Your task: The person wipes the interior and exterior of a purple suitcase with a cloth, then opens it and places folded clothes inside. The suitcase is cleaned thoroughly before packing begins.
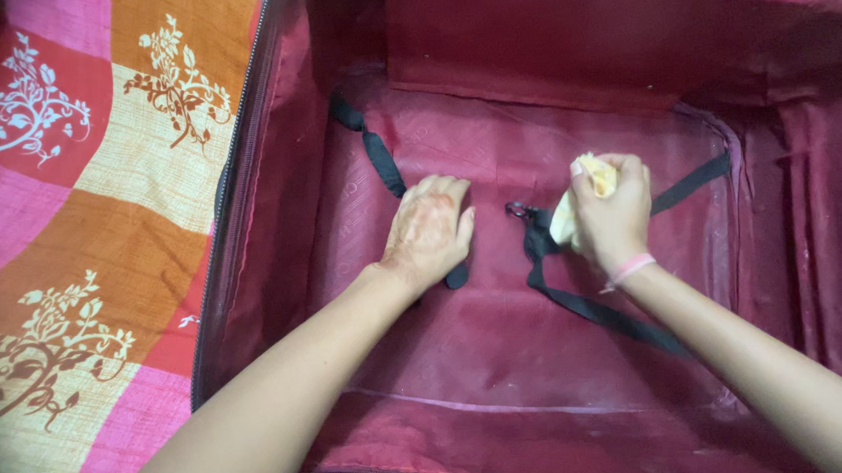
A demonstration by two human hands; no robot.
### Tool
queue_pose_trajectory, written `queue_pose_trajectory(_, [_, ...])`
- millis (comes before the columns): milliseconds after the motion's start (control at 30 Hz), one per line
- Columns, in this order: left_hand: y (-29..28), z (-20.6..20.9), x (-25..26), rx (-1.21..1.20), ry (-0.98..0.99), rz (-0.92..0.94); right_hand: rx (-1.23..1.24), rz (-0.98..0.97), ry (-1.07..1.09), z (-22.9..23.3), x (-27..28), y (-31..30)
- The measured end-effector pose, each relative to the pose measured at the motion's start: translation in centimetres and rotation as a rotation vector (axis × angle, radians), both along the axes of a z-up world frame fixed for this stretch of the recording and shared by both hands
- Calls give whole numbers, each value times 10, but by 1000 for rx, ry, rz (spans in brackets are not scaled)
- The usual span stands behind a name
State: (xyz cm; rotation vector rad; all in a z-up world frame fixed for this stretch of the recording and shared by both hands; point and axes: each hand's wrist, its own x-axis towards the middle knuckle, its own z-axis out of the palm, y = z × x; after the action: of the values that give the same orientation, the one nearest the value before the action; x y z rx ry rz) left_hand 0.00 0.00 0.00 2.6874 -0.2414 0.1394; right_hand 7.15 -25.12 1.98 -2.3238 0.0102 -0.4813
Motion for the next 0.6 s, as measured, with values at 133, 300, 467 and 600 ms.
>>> queue_pose_trajectory(133, [5,7,-4,405,-392,-95,-226,326,-407,-3,-22,39])
queue_pose_trajectory(300, [24,9,0,557,-347,-50,-324,803,-317,-35,-50,111])
queue_pose_trajectory(467, [31,14,15,510,-256,-50,-552,578,-294,-22,9,64])
queue_pose_trajectory(600, [43,26,35,470,-250,-112,-18,214,-216,-2,57,-2])
